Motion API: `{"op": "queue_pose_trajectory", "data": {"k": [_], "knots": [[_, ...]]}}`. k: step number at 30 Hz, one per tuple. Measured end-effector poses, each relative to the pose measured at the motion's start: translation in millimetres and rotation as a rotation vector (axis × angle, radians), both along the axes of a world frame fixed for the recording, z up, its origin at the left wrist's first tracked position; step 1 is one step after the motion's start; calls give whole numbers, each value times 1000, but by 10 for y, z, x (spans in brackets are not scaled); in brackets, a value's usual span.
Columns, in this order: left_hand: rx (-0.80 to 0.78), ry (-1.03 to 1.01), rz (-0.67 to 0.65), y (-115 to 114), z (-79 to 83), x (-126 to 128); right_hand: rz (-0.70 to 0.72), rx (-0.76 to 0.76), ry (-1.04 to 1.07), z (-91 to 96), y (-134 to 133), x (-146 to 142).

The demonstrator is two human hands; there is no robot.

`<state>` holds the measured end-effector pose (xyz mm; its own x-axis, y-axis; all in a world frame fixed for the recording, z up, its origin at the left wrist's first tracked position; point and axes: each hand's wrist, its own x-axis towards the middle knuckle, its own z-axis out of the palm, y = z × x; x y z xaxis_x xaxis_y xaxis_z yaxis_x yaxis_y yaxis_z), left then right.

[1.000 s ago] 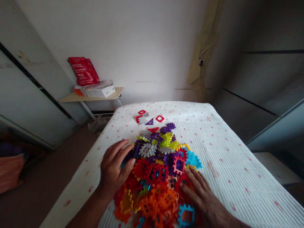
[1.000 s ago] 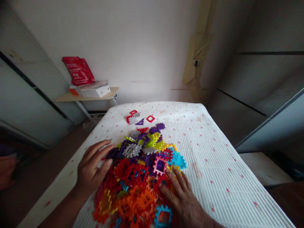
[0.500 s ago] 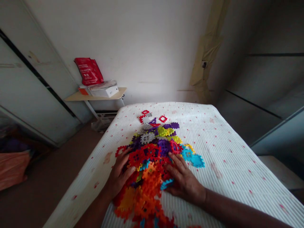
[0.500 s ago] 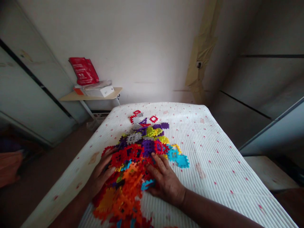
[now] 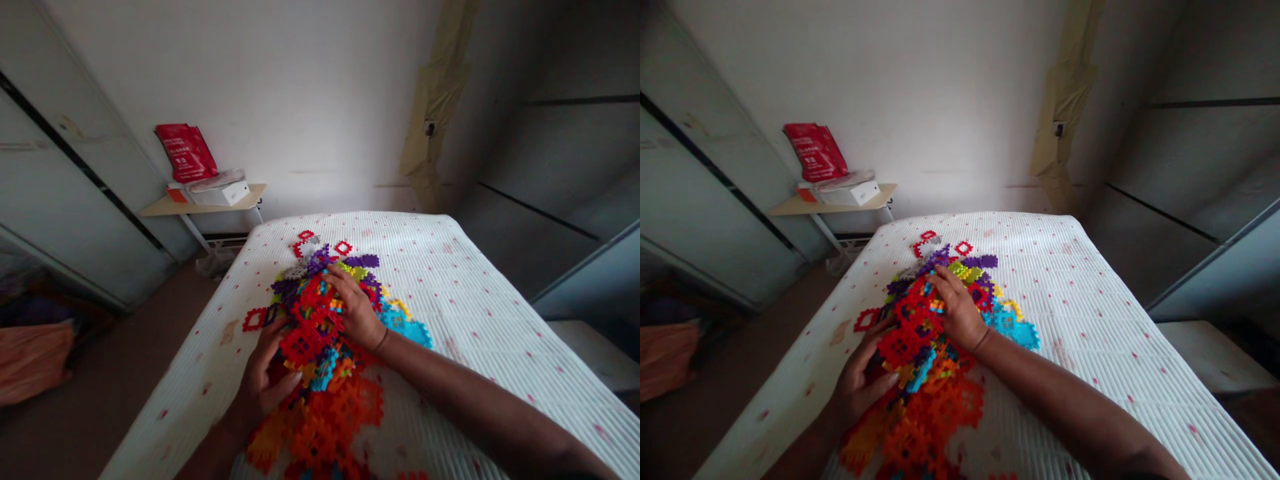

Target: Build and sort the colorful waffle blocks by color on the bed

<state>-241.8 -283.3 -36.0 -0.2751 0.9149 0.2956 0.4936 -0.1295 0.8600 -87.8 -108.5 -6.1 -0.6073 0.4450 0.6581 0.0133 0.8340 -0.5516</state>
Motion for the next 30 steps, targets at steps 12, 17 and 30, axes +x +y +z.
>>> {"op": "queue_pose_trajectory", "data": {"k": [12, 17, 30], "knots": [[-40, 221, 253, -96, -18, -289, -267, 25, -440, 20, 179, 1258], [-113, 311, 177, -309, -124, -322, -324, 53, -601, -379, -51, 1637], [-16, 553, 192, -471, -362, -154, -109, 3, -536, -173, -22, 892]]}}
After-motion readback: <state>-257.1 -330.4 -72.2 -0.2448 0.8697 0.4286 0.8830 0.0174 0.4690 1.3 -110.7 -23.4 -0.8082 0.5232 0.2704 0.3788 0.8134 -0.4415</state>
